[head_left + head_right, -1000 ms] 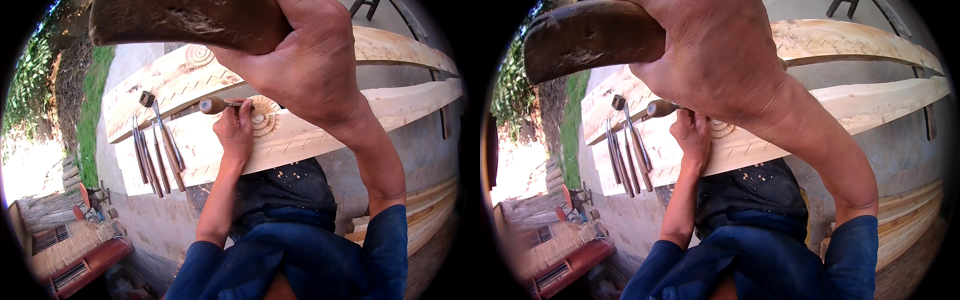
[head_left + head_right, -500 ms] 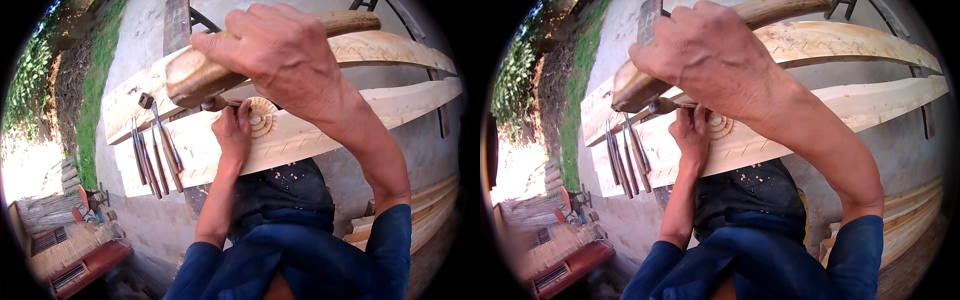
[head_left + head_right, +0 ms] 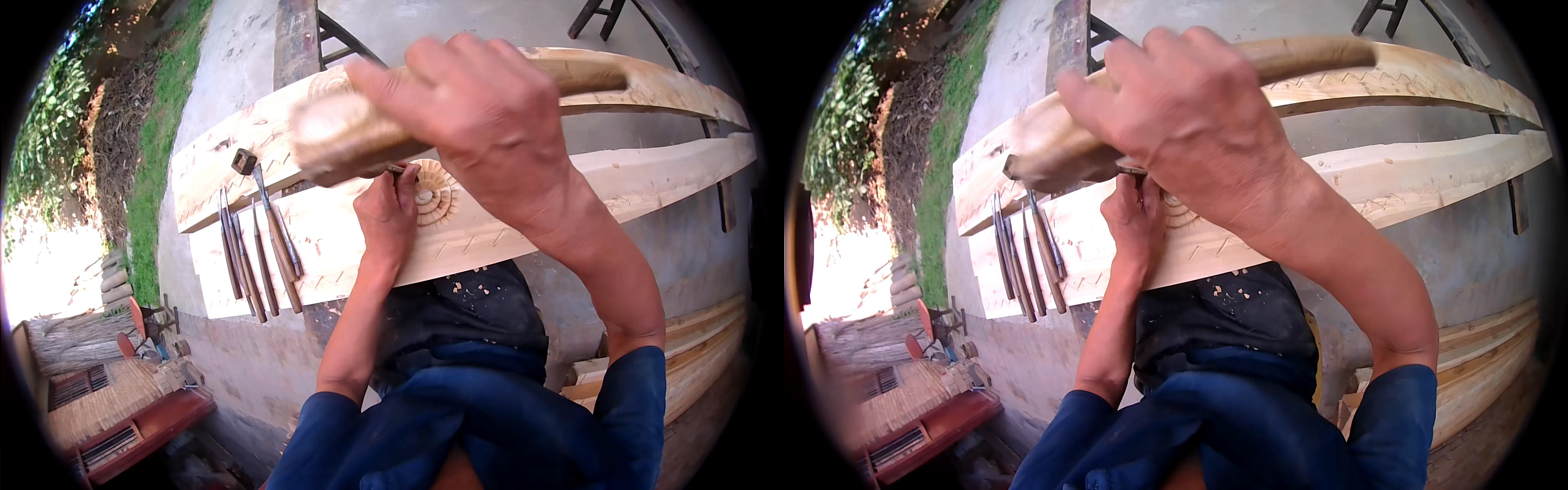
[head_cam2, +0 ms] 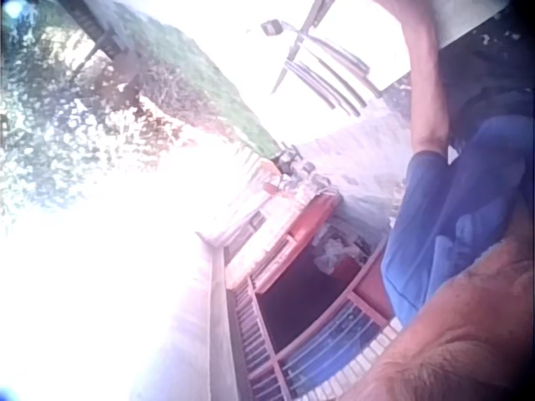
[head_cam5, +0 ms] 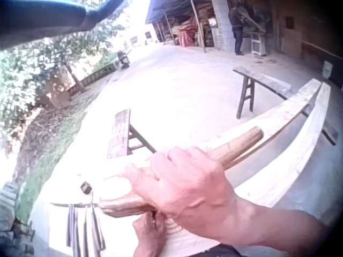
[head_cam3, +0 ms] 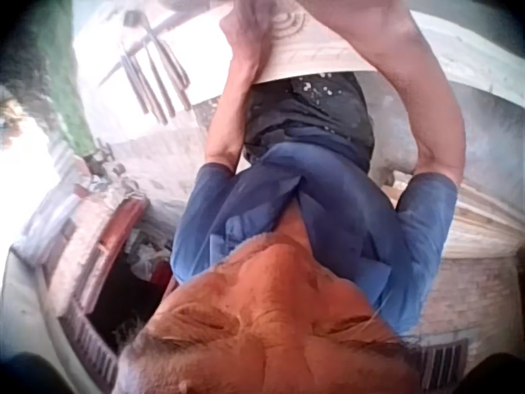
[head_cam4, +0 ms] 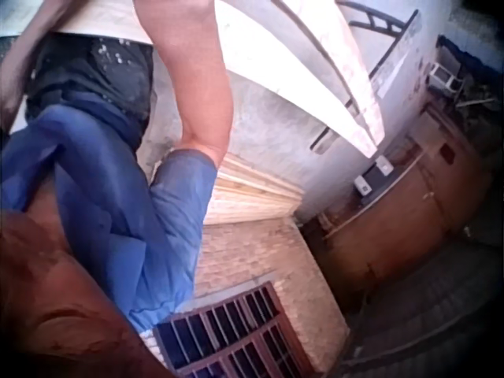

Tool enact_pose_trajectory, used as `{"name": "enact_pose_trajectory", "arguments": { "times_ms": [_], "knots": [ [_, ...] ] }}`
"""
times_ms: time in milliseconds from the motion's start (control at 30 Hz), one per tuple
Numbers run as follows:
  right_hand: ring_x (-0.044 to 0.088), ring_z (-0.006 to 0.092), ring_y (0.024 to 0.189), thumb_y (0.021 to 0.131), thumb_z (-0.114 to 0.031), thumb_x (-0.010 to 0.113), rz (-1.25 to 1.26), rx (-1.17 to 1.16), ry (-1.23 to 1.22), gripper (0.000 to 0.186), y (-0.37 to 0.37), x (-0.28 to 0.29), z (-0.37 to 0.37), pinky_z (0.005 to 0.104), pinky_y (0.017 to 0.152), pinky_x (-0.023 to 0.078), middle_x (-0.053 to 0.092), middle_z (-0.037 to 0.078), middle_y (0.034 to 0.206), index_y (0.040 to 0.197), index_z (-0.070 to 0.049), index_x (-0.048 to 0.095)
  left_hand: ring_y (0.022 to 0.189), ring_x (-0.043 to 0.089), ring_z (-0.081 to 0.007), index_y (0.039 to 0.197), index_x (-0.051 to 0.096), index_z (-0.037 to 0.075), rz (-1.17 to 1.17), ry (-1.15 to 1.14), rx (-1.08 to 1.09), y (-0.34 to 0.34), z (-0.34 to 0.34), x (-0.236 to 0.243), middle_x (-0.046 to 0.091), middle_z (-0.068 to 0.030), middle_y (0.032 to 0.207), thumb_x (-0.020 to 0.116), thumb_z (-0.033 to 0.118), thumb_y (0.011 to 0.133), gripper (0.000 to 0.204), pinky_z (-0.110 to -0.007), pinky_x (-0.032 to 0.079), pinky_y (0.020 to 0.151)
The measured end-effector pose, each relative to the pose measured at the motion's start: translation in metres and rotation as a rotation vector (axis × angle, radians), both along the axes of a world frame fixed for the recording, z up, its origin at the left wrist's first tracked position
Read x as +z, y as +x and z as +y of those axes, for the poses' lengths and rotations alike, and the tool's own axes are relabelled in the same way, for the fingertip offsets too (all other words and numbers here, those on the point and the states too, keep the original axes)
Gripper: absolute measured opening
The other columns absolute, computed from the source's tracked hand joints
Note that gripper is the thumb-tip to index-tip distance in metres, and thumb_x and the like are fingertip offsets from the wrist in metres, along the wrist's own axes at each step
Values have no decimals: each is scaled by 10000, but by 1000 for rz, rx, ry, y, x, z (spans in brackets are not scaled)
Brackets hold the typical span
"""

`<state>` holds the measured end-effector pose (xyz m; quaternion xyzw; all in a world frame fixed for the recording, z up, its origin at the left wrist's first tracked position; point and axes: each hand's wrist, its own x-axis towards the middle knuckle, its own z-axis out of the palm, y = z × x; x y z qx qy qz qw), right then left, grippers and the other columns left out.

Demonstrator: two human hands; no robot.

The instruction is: The person carves a circular decorative pattern into a wooden plank using a chisel and a wooden mallet.

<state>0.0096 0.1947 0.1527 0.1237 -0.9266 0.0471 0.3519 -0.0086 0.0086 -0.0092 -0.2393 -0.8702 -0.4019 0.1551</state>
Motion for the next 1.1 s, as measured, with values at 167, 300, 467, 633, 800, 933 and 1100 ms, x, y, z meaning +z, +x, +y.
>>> {"name": "enact_pose_trajectory", "arguments": {
  "times_ms": [167,300,467,633,800,933,1100],
  "knots": [
    [717,244,824,813,-89,794,-89,49,-253,422,8,-34,16,386,738,569,709,53,897,1230,-141,746,812,795,-330,1070,694,10,30,160,-165,10,-10,-12,788,-180,961,767,58,1026,98,-370,621,734],
    [707,160,775,827,-135,826,-360,-31,-1088,355,38,-69,34,347,707,564,743,74,885,1153,-49,717,958,792,-207,1193,599,-35,-210,782,42,8,-15,13,796,-175,1077,652,96,1118,161,-343,677,884],
    [650,129,699,889,-232,834,-725,-237,-1501,360,63,-111,44,328,665,543,701,67,841,1110,14,693,868,794,-205,1121,653,-46,-185,807,273,-61,-88,44,792,-176,1010,698,108,1095,162,-337,699,819],
    [645,132,686,922,-227,798,-656,-242,-1470,324,69,-131,41,324,649,530,683,65,819,1100,20,686,808,764,-151,1078,708,-55,-60,755,446,-148,-179,47,775,-110,960,752,63,1046,131,-288,674,779],
    [638,134,671,933,-232,789,-652,-243,-1399,320,65,-139,38,322,639,525,669,59,802,1098,21,682,791,750,-135,1062,709,-51,-11,641,558,-180,-228,29,769,-97,937,751,46,1032,110,-277,668,769],
    [632,132,669,942,-242,789,-662,-245,-1407,313,67,-138,43,324,636,521,663,55,796,1081,14,676,767,747,-130,1025,725,-48,45,395,599,-184,-214,20,775,-85,860,744,70,1025,119,-292,635,737],
    [632,131,672,945,-245,789,-664,-253,-1392,306,66,-138,42,323,635,516,662,52,789,1070,11,677,758,766,-164,1013,724,-24,70,199,648,-184,-228,9,798,-92,832,749,126,1031,154,-312,575,739]
  ]
}}
